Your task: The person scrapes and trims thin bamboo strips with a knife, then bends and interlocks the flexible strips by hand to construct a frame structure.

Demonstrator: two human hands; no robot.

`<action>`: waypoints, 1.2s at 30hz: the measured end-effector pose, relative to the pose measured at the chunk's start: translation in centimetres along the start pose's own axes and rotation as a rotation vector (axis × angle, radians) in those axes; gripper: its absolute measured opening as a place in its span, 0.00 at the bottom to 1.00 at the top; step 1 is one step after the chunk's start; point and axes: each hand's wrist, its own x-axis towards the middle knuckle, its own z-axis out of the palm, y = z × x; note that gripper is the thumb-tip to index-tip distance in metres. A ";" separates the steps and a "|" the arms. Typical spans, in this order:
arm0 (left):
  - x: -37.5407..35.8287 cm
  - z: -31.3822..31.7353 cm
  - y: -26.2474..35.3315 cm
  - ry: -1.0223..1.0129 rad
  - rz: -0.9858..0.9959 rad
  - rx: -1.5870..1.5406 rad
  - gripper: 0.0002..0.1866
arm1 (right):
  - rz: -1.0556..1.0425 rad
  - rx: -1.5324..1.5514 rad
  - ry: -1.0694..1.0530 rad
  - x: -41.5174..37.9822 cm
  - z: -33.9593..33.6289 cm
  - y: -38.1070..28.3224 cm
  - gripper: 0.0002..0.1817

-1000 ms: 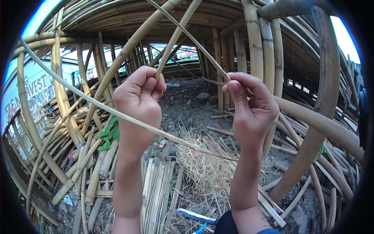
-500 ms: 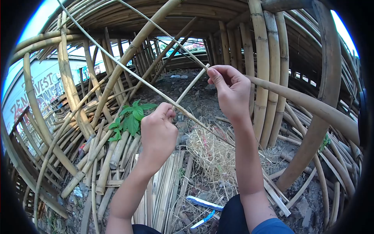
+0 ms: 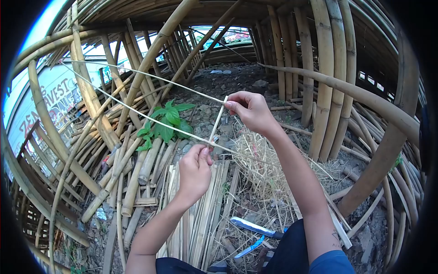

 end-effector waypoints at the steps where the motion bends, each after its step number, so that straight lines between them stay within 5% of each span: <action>1: 0.1 0.0 -0.3 -0.005 -0.010 0.005 0.10 | -0.005 0.017 0.010 0.1 0.1 0.6 0.10; 10: 0.8 -1.4 0.9 -0.203 -0.306 -0.573 0.15 | 0.059 -0.018 -0.040 0.0 -0.4 -0.9 0.07; 26: 0.6 0.1 0.6 0.053 -0.034 -0.115 0.21 | -0.079 -0.012 0.032 -0.1 0.0 -2.0 0.09; 36: -0.6 0.8 2.0 0.074 -0.057 -0.012 0.24 | 0.021 -0.028 -0.088 -0.4 0.1 -2.4 0.09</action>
